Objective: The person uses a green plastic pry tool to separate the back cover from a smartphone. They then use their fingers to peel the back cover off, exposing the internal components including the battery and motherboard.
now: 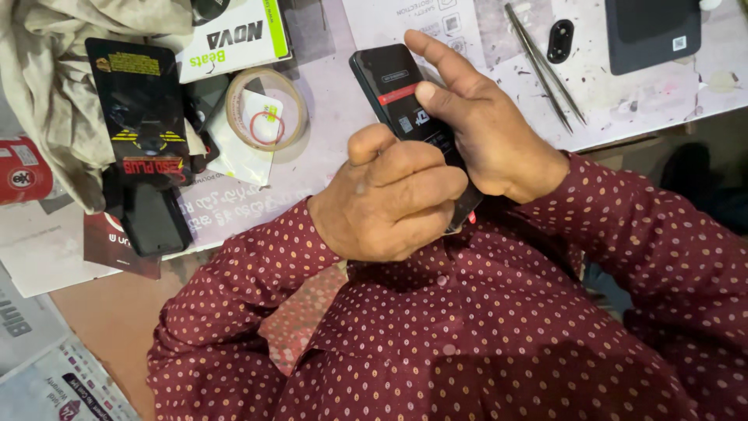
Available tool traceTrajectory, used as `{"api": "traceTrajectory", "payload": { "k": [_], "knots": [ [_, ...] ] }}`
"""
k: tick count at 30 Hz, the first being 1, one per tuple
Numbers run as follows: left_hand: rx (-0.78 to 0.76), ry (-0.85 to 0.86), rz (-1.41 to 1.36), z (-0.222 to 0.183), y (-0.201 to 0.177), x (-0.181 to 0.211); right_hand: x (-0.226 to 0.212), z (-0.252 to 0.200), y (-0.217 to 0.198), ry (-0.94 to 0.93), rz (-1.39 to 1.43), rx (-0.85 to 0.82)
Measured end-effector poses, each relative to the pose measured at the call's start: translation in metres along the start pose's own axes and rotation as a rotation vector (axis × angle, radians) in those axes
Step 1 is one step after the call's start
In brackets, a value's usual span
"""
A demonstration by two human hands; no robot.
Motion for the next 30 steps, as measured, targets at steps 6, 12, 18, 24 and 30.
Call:
{"api": "traceTrajectory", "payload": {
  "k": [6,12,18,24,30],
  "knots": [
    [-0.056,0.013,-0.048,0.007,0.008,0.006,0.003,0.002,-0.009,-0.006,0.067,0.022],
    [-0.111,0.022,-0.117,0.015,0.008,0.006,0.008,-0.001,-0.008,0.057,0.056,0.071],
    [-0.093,-0.051,-0.252,0.025,0.007,0.000,0.011,0.002,0.012,0.191,0.161,-0.035],
    [-0.055,-0.053,-0.344,0.038,-0.004,-0.003,0.002,0.006,0.023,0.271,-0.022,-0.143],
    [-0.006,-0.141,-0.484,0.035,-0.014,-0.015,-0.005,0.011,0.033,0.040,-0.019,-0.263]
  ]
}}
Point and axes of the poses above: each hand's wrist, its own z-axis towards the middle knuckle, its own y-axis out of the palm, x = y × z, the point moved 10 cm from there along z, towards the middle knuckle, and after that the axes turned 14 degrees about -z, right-handed, at the moved point
